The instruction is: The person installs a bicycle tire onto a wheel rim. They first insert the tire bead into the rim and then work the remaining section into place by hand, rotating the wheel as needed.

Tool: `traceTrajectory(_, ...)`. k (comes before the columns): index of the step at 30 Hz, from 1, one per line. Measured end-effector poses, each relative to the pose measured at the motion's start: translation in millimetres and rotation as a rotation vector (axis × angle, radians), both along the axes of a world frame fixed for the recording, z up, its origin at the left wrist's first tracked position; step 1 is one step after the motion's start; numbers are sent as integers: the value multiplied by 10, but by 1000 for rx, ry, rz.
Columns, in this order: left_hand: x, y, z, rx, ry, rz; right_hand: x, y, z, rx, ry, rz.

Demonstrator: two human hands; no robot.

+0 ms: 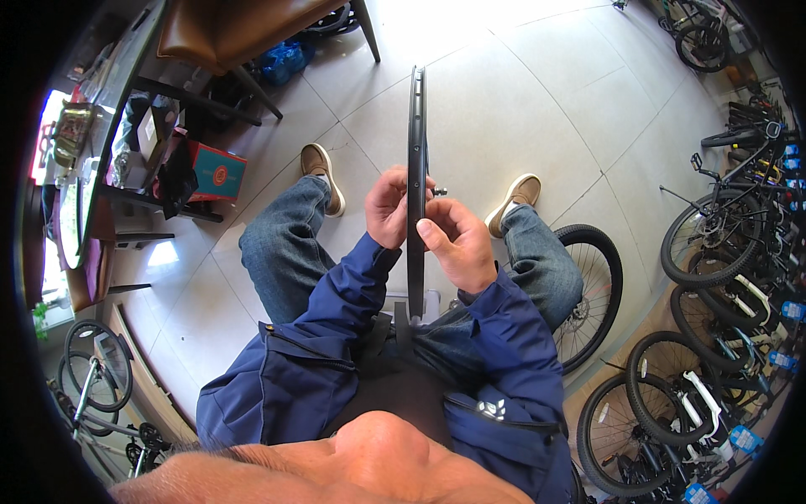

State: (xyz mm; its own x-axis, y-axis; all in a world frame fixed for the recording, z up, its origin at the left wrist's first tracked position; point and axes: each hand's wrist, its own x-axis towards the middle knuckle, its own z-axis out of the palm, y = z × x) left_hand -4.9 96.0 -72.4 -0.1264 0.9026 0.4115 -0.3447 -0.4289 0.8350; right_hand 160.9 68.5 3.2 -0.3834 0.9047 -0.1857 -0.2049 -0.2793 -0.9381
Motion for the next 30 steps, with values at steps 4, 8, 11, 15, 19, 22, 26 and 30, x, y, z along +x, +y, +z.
traceTrajectory(4, -1, -22, -38, -73, -2, -21, 12, 19, -12, 10, -14, 7)
traceTrajectory(8, 26, -7, -101, -21, -21, 40, 15, 8, -5, 3, -15, -1)
traceTrajectory(11, 12, -8, -143, -11, 49, 33, 11, 12, 11, -7, -18, -6)
traceTrajectory(15, 42, -45, -149, -102, 20, 27, 18, 37, 27, 20, -64, -22)
traceTrajectory(19, 39, 6, -120, 33, 81, 120, 21, 14, 14, 6, -50, -23)
traceTrajectory(22, 45, -3, -97, -9, 50, 121, 15, 19, -3, -4, -28, -19)
traceTrajectory(26, 98, -41, -73, -98, 64, 135, 9, 11, -11, -7, -25, -29)
traceTrajectory(30, 105, -36, -45, -88, -15, 93, 13, 13, -7, 1, -23, -15)
